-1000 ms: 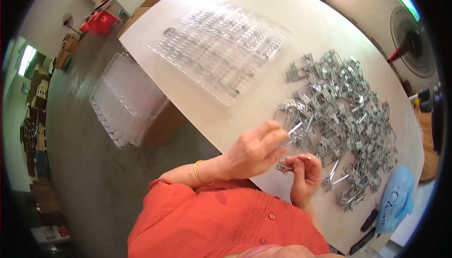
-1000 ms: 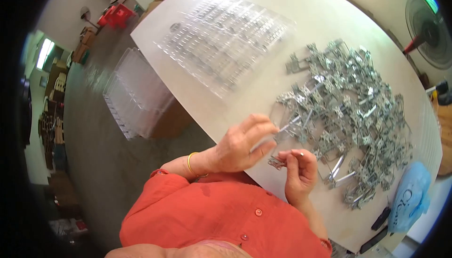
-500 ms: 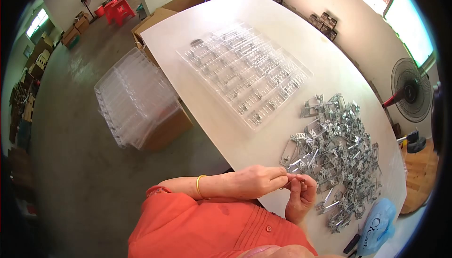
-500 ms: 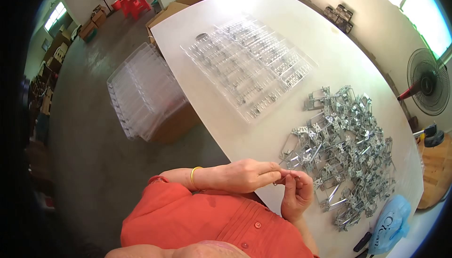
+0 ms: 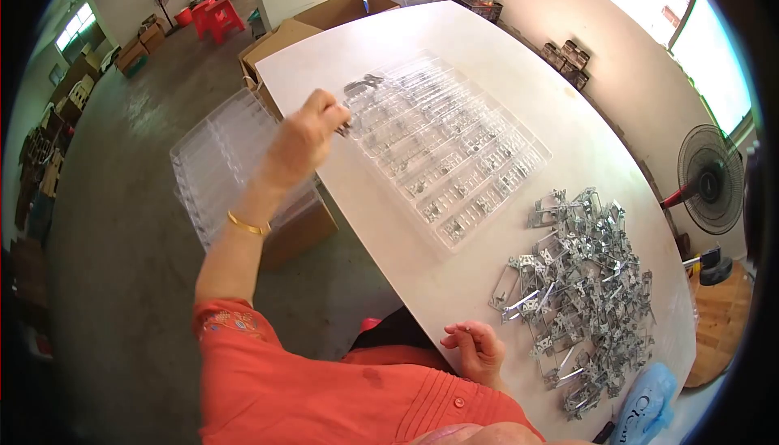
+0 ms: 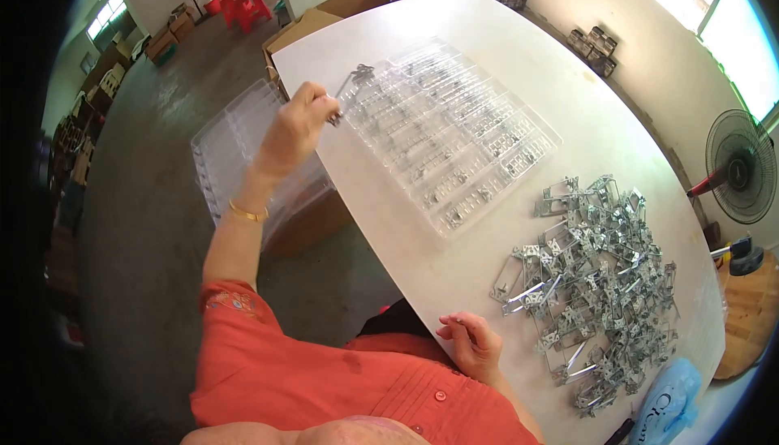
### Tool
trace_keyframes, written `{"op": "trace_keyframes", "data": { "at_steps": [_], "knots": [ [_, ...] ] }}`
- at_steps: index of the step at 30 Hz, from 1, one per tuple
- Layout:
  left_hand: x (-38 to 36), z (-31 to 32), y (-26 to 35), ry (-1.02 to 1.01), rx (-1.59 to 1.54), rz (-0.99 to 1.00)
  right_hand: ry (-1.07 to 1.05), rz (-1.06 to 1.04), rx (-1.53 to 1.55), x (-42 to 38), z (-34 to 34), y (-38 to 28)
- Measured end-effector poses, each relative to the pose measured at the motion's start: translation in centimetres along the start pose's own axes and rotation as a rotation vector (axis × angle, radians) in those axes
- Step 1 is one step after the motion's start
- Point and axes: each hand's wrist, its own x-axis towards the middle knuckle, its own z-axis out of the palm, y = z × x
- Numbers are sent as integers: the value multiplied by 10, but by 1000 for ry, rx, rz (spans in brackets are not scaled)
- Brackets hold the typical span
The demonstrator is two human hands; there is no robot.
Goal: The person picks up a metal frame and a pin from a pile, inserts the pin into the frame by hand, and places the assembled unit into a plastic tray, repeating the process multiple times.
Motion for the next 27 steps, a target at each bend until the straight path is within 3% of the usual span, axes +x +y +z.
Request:
{"op": "trace_keyframes", "data": {
  "at_steps": [4,9,27],
  "knots": [
    [18,16,-70,-165,148,58,-8,33,1,3,0,6],
    [36,38,-99,-271,178,104,26,85,30,5,0,3],
    [51,82,-143,-517,314,114,52,141,41,6,2,4]
  ]
}}
